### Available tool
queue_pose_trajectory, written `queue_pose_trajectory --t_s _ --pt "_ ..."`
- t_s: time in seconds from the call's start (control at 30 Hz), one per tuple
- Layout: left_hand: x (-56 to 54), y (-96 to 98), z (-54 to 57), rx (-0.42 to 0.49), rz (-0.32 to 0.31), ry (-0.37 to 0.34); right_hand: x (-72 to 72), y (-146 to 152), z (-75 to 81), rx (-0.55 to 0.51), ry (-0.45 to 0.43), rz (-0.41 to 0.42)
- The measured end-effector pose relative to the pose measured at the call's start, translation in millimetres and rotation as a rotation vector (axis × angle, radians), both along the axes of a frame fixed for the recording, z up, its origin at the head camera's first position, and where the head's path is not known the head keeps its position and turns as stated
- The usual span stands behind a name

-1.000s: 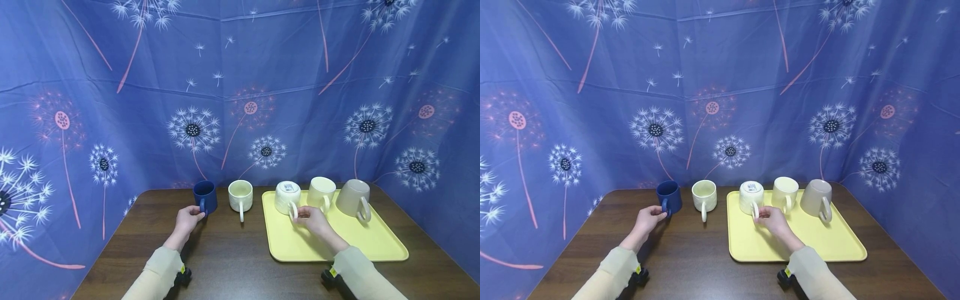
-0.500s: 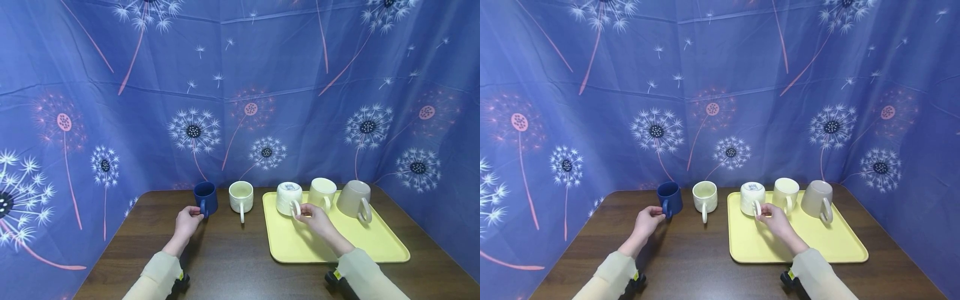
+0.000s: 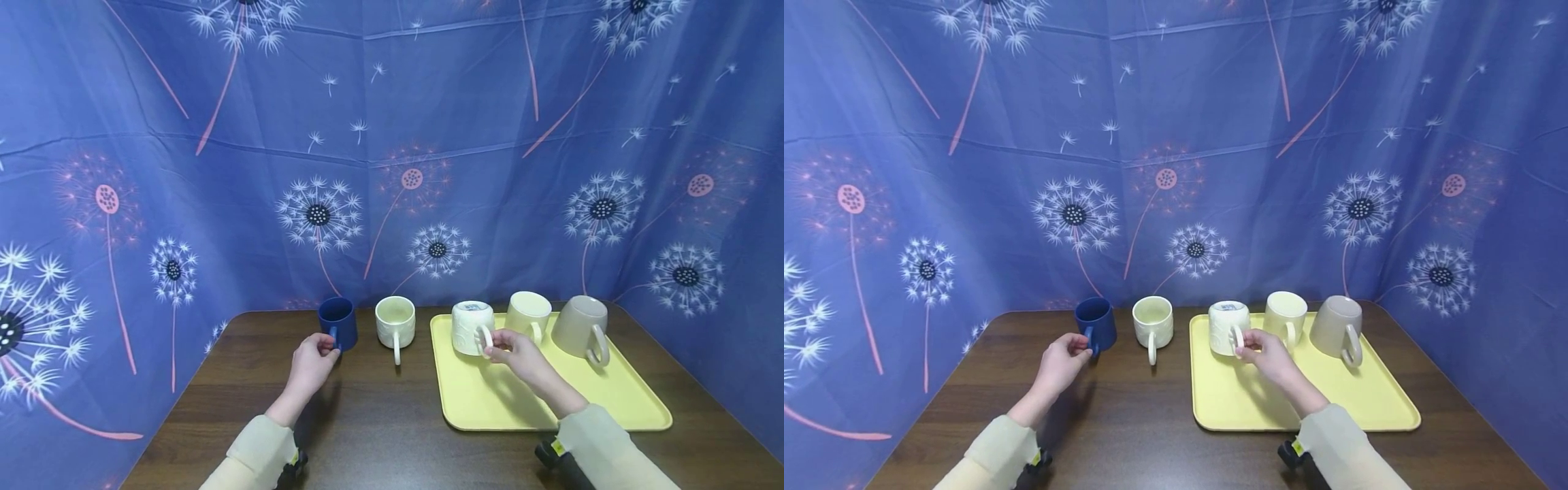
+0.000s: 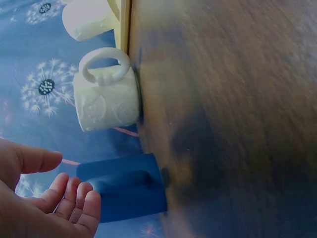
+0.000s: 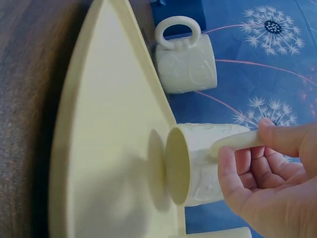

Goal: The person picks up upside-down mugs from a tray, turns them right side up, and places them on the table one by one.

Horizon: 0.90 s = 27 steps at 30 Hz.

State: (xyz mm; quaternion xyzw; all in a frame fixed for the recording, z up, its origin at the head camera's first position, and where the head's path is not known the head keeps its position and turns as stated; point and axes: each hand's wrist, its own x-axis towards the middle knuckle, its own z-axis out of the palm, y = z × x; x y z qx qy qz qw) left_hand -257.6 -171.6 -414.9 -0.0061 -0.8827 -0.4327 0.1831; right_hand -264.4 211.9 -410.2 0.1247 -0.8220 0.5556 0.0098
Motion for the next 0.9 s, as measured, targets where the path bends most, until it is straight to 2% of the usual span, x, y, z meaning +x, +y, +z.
queue_pose_trajectory --t_s 0.23,0.43,0.6,0.8,0.9 --pt "11.4 13.6 12.2 0.013 -0.067 0.005 4.6 1 13.3 -0.061 -0.062 0.029" --pt "19.9 25.3 21.5 0.015 -0.128 0.027 5.4 1 19.0 -0.066 -0.075 0.033" --pt "27.4 34.5 28.6 0.037 -0.176 0.017 7.8 1 23.5 -0.08 -0.082 0.036" --pt "37.1 43.5 40.4 0.008 -0.224 0.035 9.1 3 27.5 -0.085 -0.095 0.022" --pt "40.9 47.5 45.5 -0.001 -0.228 0.041 10.0 4 30.8 -0.075 -0.104 0.021"
